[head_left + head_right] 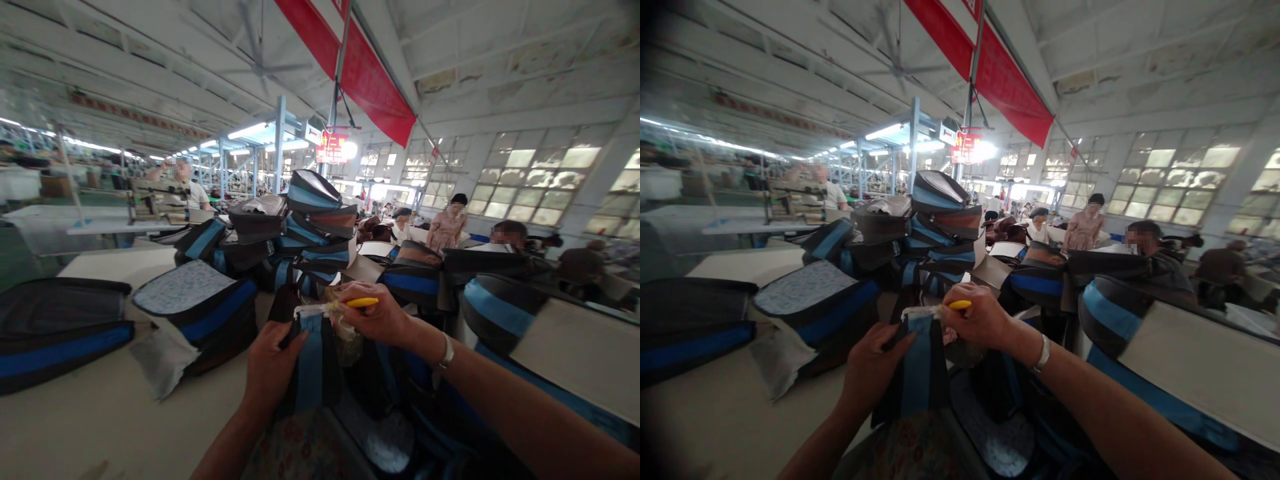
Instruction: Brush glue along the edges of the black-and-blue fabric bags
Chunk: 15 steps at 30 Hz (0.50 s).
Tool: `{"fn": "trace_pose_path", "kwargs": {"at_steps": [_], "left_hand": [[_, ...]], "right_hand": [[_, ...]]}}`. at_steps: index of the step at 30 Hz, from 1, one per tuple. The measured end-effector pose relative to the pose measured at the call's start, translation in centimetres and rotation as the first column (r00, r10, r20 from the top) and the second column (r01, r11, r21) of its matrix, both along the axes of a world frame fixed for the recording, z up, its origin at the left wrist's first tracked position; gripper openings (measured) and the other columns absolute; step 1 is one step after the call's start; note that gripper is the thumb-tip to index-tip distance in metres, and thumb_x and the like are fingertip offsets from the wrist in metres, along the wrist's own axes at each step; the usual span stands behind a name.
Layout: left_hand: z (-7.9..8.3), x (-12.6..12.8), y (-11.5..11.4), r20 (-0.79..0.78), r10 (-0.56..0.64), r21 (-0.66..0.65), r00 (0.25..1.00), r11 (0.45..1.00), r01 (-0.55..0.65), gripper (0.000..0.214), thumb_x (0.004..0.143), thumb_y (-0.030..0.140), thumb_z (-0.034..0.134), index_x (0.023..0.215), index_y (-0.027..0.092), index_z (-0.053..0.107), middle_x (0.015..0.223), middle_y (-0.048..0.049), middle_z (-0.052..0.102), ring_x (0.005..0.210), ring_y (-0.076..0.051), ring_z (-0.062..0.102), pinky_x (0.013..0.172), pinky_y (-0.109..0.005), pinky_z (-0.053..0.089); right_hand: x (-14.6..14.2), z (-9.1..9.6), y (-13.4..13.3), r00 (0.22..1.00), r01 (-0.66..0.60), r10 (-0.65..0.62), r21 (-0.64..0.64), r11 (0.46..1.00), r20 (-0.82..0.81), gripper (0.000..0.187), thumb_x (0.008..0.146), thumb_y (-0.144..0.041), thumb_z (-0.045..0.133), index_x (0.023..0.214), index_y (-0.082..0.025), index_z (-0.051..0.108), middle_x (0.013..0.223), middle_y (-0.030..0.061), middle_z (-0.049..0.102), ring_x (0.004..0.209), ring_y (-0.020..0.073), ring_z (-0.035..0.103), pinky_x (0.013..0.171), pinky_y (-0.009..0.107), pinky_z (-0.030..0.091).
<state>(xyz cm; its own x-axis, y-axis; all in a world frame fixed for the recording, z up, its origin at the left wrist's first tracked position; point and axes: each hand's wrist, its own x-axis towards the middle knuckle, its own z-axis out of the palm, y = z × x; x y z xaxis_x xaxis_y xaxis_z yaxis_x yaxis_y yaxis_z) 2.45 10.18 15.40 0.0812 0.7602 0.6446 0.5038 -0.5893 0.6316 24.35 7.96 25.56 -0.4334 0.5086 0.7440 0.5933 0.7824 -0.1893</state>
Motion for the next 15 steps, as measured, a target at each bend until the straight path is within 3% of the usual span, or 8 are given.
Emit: {"fn": "trace_pose_path", "kwargs": {"at_steps": [4, 10, 12, 15], "left_hand": [[-0.3, 0.6, 0.1, -0.113, 0.061, 0.18, 0.992, 0.983, -0.04, 0.026, 0.1, 0.034, 0.057, 0.096, 0.017, 0.075, 0.087, -0.0043, 0.065, 0.079, -0.017, 0.065, 0.072, -0.028, 0.052], [-0.6, 2.1, -0.6, -0.355, 0.191, 0.452, 0.915, 0.892, -0.011, 0.021, 0.099, 0.018, 0.052, 0.104, 0.011, 0.072, 0.083, -0.0082, 0.062, 0.077, -0.024, 0.055, 0.07, -0.037, 0.046], [-0.5, 2.6, -1.0, -0.398, 0.23, 0.509, 0.888, 0.861, 0.005, 0.018, 0.097, 0.013, 0.052, 0.1, 0.012, 0.07, 0.081, -0.0076, 0.06, 0.075, -0.024, 0.051, 0.067, -0.037, 0.043], [-0.3, 3.0, -1.4, -0.437, 0.271, 0.563, 0.857, 0.826, 0.026, 0.018, 0.094, 0.006, 0.052, 0.091, 0.014, 0.067, 0.079, -0.0064, 0.057, 0.072, -0.024, 0.048, 0.063, -0.038, 0.041]], "right_hand": [[1.1, 1.3, -0.8, 0.995, 0.079, -0.079, -0.008, 0.997, -0.053, 0.01, 0.088, -0.017, 0.063, 0.079, -0.019, 0.065, 0.074, 0.0015, 0.068, 0.069, 0.0149, 0.063, 0.068, 0.028, 0.048], [-2.3, 4.0, -2.6, 0.99, 0.047, -0.056, -0.074, 0.996, -0.126, 0.013, 0.087, -0.024, 0.064, 0.075, -0.02, 0.063, 0.067, -0.0005, 0.064, 0.067, 0.0149, 0.063, 0.06, 0.025, 0.047], [-2.9, 4.3, -2.5, 0.998, 0.039, -0.044, -0.099, 0.994, -0.047, 0.016, 0.089, -0.025, 0.061, 0.074, -0.02, 0.061, 0.067, -0.001, 0.063, 0.062, 0.013, 0.059, 0.058, 0.024, 0.044], [-2.8, 4.3, -1.9, 0.972, 0.096, -0.079, -0.071, 0.993, 0.22, 0.016, 0.083, -0.017, 0.059, 0.068, -0.019, 0.054, 0.064, -0.0021, 0.058, 0.056, 0.0105, 0.05, 0.057, 0.024, 0.038]]}}
